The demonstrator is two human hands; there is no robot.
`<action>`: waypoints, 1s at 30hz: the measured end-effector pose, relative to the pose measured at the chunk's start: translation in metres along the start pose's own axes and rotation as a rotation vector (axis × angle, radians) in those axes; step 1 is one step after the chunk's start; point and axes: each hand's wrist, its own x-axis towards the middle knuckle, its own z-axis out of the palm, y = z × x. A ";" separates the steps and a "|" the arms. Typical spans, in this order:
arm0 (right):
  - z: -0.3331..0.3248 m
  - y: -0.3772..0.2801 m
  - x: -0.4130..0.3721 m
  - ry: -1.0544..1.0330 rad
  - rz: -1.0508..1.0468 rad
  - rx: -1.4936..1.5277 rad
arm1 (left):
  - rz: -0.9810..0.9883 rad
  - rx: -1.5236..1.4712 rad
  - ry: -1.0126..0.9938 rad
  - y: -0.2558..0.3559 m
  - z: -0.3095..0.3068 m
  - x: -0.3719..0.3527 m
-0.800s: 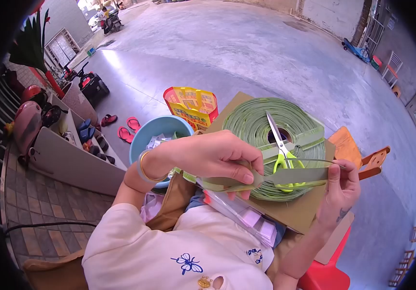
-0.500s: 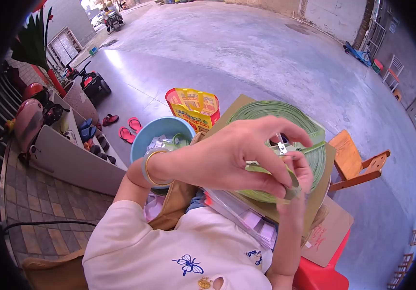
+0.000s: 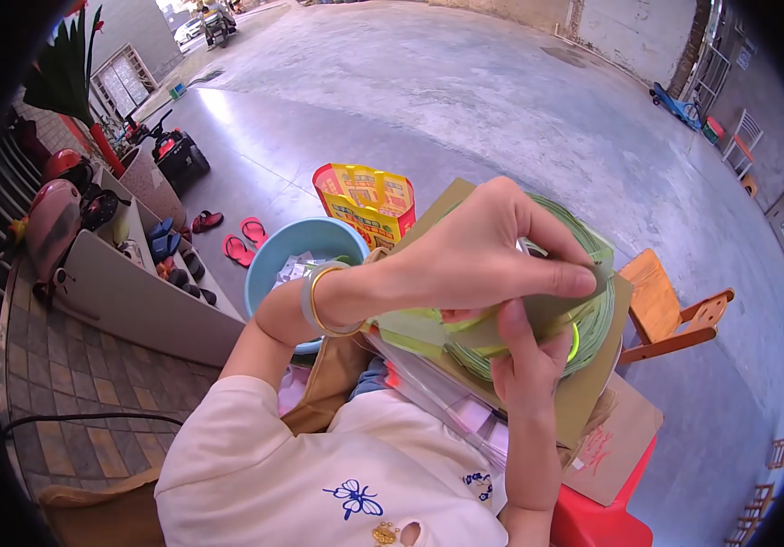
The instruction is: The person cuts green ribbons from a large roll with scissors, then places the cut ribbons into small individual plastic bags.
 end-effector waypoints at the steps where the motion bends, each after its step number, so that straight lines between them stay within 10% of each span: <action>1: 0.003 -0.001 0.006 0.018 0.079 0.068 | -0.124 -0.074 -0.017 0.007 -0.003 -0.001; 5: -0.010 -0.019 0.020 0.136 0.012 0.310 | -0.037 -0.212 -0.051 -0.024 -0.004 -0.002; 6: -0.031 -0.025 0.028 -0.160 -0.040 0.560 | -0.231 -0.214 -0.205 -0.026 -0.012 -0.006; 9: -0.068 -0.040 0.038 0.091 -0.169 0.668 | -0.350 -0.035 -0.716 -0.057 -0.030 -0.015; 15: -0.121 -0.039 0.034 0.223 -0.229 0.550 | -0.502 -0.164 -0.693 -0.049 -0.058 -0.032; 25: -0.127 -0.010 0.019 0.413 -0.164 0.703 | -0.441 0.468 -0.607 -0.013 -0.062 -0.037; 30: -0.091 0.004 0.022 0.439 -0.127 0.336 | -0.016 0.132 -0.332 0.004 -0.056 -0.027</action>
